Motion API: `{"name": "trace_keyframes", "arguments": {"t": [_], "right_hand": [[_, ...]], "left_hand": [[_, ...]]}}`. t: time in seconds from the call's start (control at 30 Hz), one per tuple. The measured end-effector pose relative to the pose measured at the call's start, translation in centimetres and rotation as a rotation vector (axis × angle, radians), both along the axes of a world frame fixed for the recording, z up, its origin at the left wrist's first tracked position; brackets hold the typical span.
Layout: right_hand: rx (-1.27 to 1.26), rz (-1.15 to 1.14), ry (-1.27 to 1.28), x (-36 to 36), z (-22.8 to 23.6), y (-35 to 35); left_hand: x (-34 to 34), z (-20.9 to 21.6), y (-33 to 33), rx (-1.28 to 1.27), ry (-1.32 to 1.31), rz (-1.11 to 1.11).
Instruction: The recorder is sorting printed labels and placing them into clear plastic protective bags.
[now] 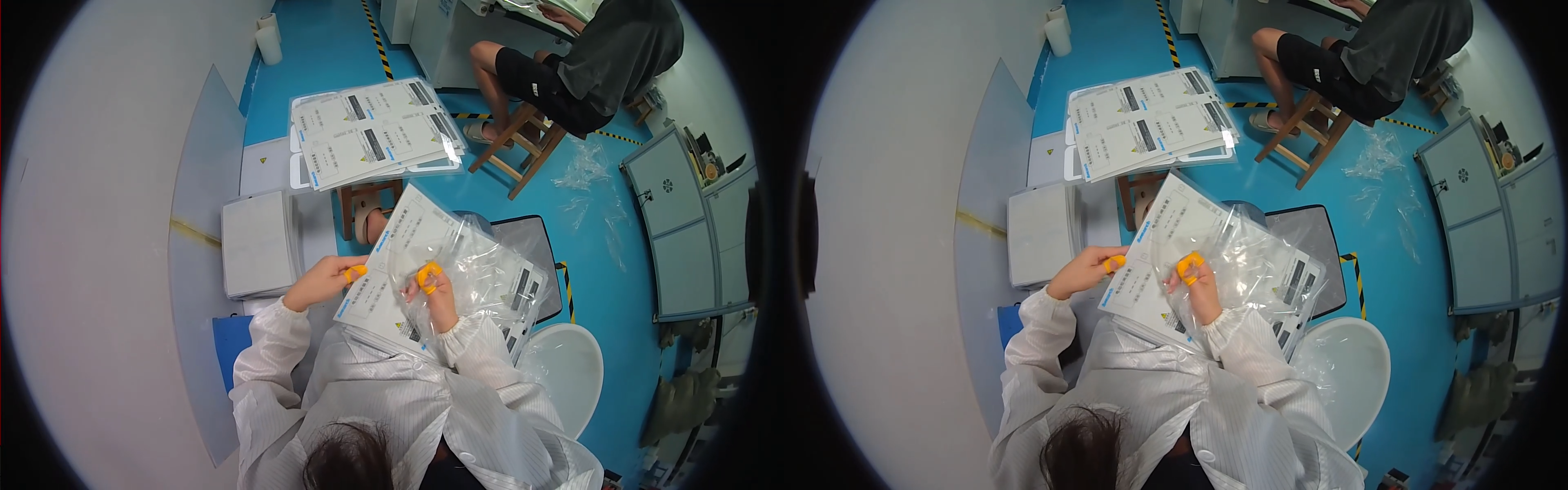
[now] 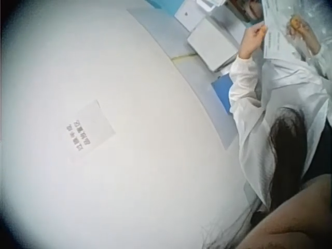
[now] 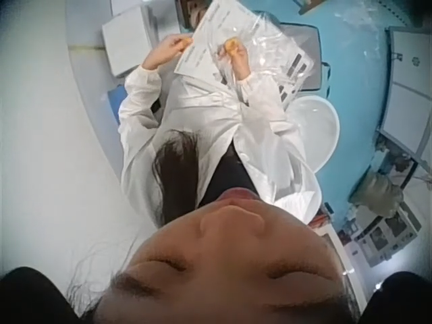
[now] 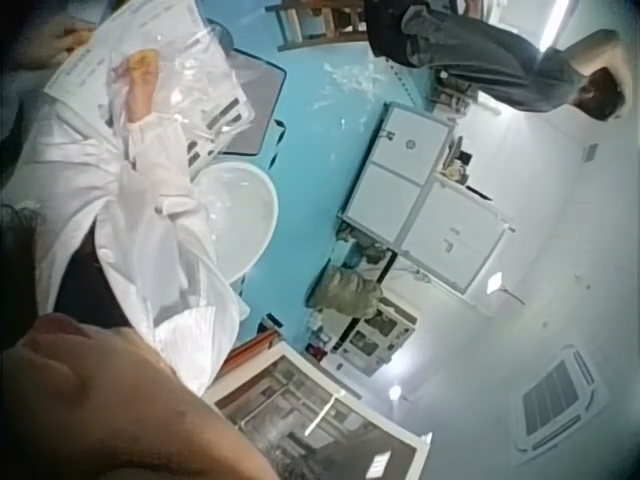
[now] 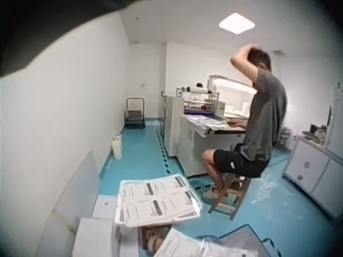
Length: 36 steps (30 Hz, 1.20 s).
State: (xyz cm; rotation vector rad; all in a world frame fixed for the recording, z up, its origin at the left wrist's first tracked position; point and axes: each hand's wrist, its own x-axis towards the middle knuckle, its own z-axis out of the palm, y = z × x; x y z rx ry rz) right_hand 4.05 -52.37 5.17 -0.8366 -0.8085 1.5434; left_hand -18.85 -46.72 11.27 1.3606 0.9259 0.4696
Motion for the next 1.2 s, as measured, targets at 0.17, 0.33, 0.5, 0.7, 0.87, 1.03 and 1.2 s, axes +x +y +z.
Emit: {"name": "trace_keyframes", "arguments": {"t": [0.17, 0.33, 0.5, 0.7, 0.87, 1.03, 1.2], "right_hand": [[0.027, -0.050, 0.003, 2.2, -0.2, 1.1], [0.212, -0.482, -0.047, 14.2, 1.6, 1.2], [0.318, -0.539, 0.443, 35.0, 1.1, -5.5], [0.238, -1.245, 0.275, 34.6, 1.3, -13.3], [0.432, -0.877, 0.302, 33.3, 1.4, -19.6], [0.546, -0.788, 0.182, 30.1, 11.0, -21.7], [0.531, -0.587, 0.071, 25.8, 11.3, -18.5]], "left_hand": [[2.7, 0.5, 1.4, 0.600, 0.251, 0.123], [-3.9, -4.4, 6.0, 0.467, 0.108, 0.414], [-11.7, -6.6, 10.5, 0.188, -0.106, 0.783], [-9.6, -11.1, 13.3, 0.090, -0.451, 0.980], [-7.7, -8.6, 14.9, 0.207, -0.209, 1.059], [-8.7, -3.3, 14.6, 0.086, 0.001, 0.946], [-6.5, -3.6, 11.3, 0.731, 0.419, 0.994]]}}
